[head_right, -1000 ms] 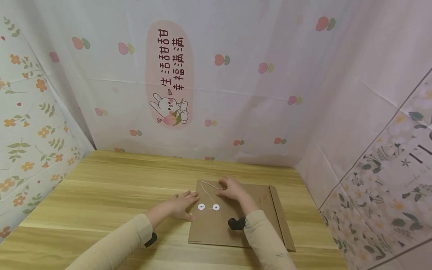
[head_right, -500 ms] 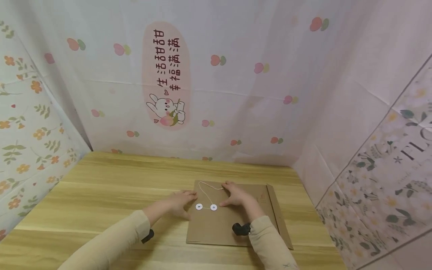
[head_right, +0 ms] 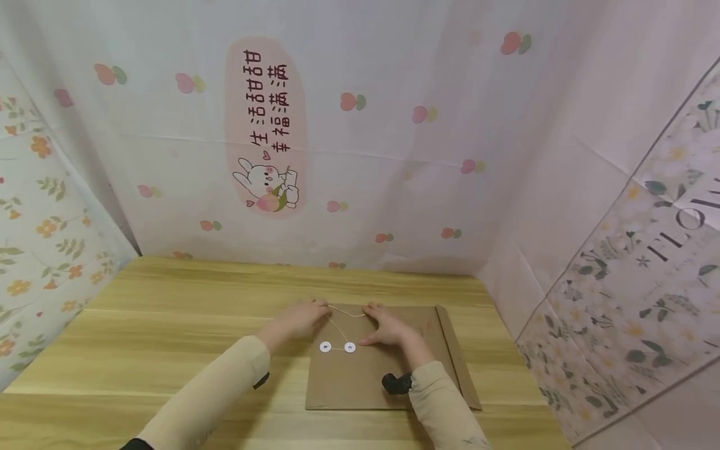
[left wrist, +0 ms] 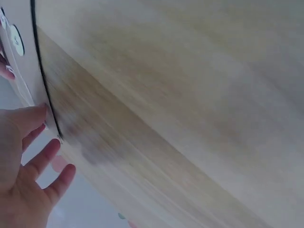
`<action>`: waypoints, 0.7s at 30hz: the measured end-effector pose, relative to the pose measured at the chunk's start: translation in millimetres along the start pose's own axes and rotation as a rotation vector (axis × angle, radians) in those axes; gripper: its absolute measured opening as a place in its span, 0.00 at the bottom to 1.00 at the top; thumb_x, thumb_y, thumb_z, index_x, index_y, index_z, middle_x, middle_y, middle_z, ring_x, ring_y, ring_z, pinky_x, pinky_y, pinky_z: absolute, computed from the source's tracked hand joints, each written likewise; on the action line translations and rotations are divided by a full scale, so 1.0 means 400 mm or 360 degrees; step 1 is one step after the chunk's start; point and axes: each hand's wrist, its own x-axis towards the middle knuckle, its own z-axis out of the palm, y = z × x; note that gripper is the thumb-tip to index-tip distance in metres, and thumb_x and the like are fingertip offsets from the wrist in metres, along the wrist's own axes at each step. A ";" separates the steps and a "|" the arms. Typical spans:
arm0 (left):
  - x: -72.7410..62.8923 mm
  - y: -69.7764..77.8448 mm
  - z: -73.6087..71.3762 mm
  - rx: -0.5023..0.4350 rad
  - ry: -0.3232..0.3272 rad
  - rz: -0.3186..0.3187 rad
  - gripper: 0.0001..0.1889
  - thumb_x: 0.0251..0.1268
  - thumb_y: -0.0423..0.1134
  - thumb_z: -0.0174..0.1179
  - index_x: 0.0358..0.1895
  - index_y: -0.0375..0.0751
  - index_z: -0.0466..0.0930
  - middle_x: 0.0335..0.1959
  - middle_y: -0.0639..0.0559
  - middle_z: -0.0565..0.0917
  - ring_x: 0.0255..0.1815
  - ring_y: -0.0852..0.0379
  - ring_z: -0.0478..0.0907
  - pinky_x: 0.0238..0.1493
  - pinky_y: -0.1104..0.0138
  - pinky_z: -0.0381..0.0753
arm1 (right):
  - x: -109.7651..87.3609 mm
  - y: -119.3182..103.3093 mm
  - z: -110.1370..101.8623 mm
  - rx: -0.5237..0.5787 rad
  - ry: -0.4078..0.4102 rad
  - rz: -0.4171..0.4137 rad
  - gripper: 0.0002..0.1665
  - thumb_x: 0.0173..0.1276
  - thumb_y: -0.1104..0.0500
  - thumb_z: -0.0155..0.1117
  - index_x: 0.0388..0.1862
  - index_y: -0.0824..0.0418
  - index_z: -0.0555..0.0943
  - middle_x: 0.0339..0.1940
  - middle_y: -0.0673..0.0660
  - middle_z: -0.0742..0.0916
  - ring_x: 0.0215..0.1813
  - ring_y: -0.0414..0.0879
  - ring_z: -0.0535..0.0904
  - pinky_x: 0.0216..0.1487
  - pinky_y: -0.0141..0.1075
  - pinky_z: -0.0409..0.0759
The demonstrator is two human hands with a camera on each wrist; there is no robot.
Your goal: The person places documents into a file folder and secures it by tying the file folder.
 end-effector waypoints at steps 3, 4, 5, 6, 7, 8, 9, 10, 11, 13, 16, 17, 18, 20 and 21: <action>0.007 -0.009 0.004 0.0009 0.0040 -0.0009 0.16 0.67 0.33 0.58 0.57 0.42 0.78 0.56 0.49 0.77 0.58 0.47 0.72 0.61 0.54 0.70 | 0.004 -0.004 0.003 0.0019 0.0010 -0.0009 0.54 0.54 0.47 0.75 0.73 0.67 0.60 0.75 0.68 0.57 0.75 0.64 0.45 0.70 0.58 0.47; 0.009 -0.011 0.006 0.0012 0.0058 -0.0011 0.15 0.67 0.34 0.59 0.55 0.41 0.79 0.53 0.49 0.78 0.56 0.48 0.73 0.60 0.54 0.71 | 0.005 -0.006 0.003 0.0026 0.0015 -0.0011 0.54 0.54 0.47 0.75 0.73 0.67 0.60 0.75 0.69 0.57 0.75 0.64 0.45 0.70 0.59 0.47; 0.011 -0.014 0.007 0.0007 0.0084 -0.0007 0.13 0.65 0.34 0.60 0.52 0.41 0.80 0.50 0.49 0.79 0.53 0.49 0.74 0.59 0.55 0.72 | 0.005 -0.007 0.002 0.0029 0.0017 -0.0011 0.54 0.54 0.48 0.75 0.73 0.68 0.60 0.75 0.69 0.56 0.75 0.64 0.45 0.70 0.58 0.47; 0.013 -0.016 0.007 0.0002 0.0095 -0.0013 0.12 0.65 0.34 0.61 0.50 0.41 0.80 0.48 0.50 0.80 0.52 0.49 0.75 0.58 0.55 0.73 | 0.005 -0.008 0.002 0.0033 0.0018 -0.0010 0.54 0.54 0.48 0.75 0.73 0.68 0.60 0.75 0.69 0.56 0.75 0.64 0.45 0.70 0.59 0.47; 0.015 -0.018 0.009 -0.0002 0.0104 -0.0019 0.10 0.64 0.34 0.61 0.48 0.40 0.81 0.46 0.50 0.81 0.50 0.50 0.76 0.57 0.57 0.74 | 0.005 -0.010 0.002 0.0038 0.0020 -0.0009 0.54 0.54 0.48 0.75 0.73 0.68 0.60 0.75 0.69 0.56 0.75 0.64 0.45 0.70 0.59 0.47; 0.017 -0.020 0.011 -0.0008 0.0114 -0.0025 0.09 0.64 0.34 0.62 0.46 0.40 0.81 0.43 0.51 0.82 0.48 0.51 0.76 0.56 0.58 0.75 | 0.004 -0.011 0.001 0.0045 0.0017 0.0000 0.54 0.54 0.49 0.75 0.73 0.68 0.60 0.75 0.69 0.56 0.75 0.64 0.44 0.70 0.59 0.47; 0.018 -0.021 0.012 -0.0019 0.0121 -0.0032 0.07 0.64 0.34 0.62 0.44 0.40 0.82 0.41 0.52 0.83 0.47 0.51 0.76 0.55 0.59 0.75 | 0.004 -0.011 0.001 0.0049 0.0017 0.0005 0.54 0.54 0.49 0.75 0.73 0.68 0.60 0.75 0.69 0.56 0.75 0.64 0.44 0.70 0.59 0.47; 0.019 -0.022 0.014 -0.0033 0.0132 -0.0041 0.06 0.63 0.34 0.62 0.41 0.40 0.83 0.39 0.52 0.83 0.46 0.52 0.77 0.54 0.59 0.75 | 0.003 -0.011 0.001 0.0053 0.0019 0.0009 0.54 0.54 0.49 0.75 0.73 0.68 0.60 0.75 0.68 0.56 0.75 0.64 0.44 0.70 0.60 0.47; 0.019 -0.023 0.016 -0.0051 0.0139 -0.0048 0.04 0.63 0.34 0.62 0.40 0.40 0.83 0.37 0.52 0.84 0.45 0.52 0.77 0.53 0.60 0.76 | 0.003 -0.011 0.002 0.0060 0.0021 0.0013 0.54 0.54 0.49 0.75 0.73 0.68 0.60 0.75 0.68 0.56 0.75 0.64 0.44 0.69 0.60 0.47; 0.020 -0.024 0.020 -0.0067 0.0149 -0.0061 0.03 0.64 0.33 0.61 0.37 0.39 0.84 0.35 0.51 0.85 0.45 0.51 0.79 0.55 0.59 0.75 | 0.001 -0.010 0.002 0.0063 0.0020 0.0023 0.54 0.54 0.48 0.75 0.73 0.67 0.60 0.76 0.67 0.55 0.75 0.63 0.43 0.70 0.60 0.46; 0.016 -0.024 0.023 -0.0095 0.0129 -0.0088 0.04 0.64 0.31 0.60 0.36 0.38 0.84 0.38 0.48 0.86 0.50 0.46 0.79 0.61 0.55 0.71 | -0.001 -0.007 0.005 0.0067 0.0033 0.0022 0.54 0.54 0.48 0.75 0.73 0.66 0.60 0.76 0.66 0.55 0.75 0.63 0.43 0.70 0.60 0.46; 0.014 -0.024 0.024 -0.0088 0.0115 -0.0091 0.04 0.65 0.31 0.59 0.37 0.38 0.84 0.40 0.46 0.85 0.53 0.44 0.78 0.62 0.53 0.69 | -0.002 -0.006 0.006 0.0072 0.0036 0.0022 0.54 0.54 0.47 0.75 0.73 0.65 0.60 0.76 0.66 0.55 0.76 0.62 0.43 0.70 0.60 0.46; 0.011 -0.024 0.024 -0.0079 0.0093 -0.0097 0.05 0.65 0.31 0.59 0.38 0.38 0.84 0.43 0.45 0.85 0.57 0.42 0.76 0.64 0.51 0.66 | -0.004 -0.006 0.007 0.0075 0.0035 0.0023 0.54 0.54 0.47 0.75 0.73 0.65 0.60 0.76 0.65 0.55 0.76 0.62 0.43 0.70 0.60 0.46; 0.005 -0.025 0.026 -0.0025 0.0051 -0.0083 0.06 0.66 0.31 0.57 0.40 0.38 0.83 0.49 0.43 0.83 0.61 0.39 0.71 0.64 0.49 0.65 | -0.006 -0.003 0.009 0.0088 0.0048 0.0007 0.53 0.54 0.48 0.75 0.73 0.66 0.60 0.76 0.67 0.56 0.75 0.63 0.43 0.69 0.61 0.46; 0.002 -0.026 0.028 0.0005 0.0044 -0.0067 0.06 0.66 0.31 0.57 0.41 0.38 0.83 0.51 0.43 0.82 0.62 0.38 0.70 0.63 0.48 0.66 | -0.007 -0.002 0.010 0.0096 0.0050 0.0003 0.53 0.54 0.48 0.75 0.73 0.66 0.60 0.75 0.67 0.56 0.75 0.64 0.43 0.69 0.61 0.46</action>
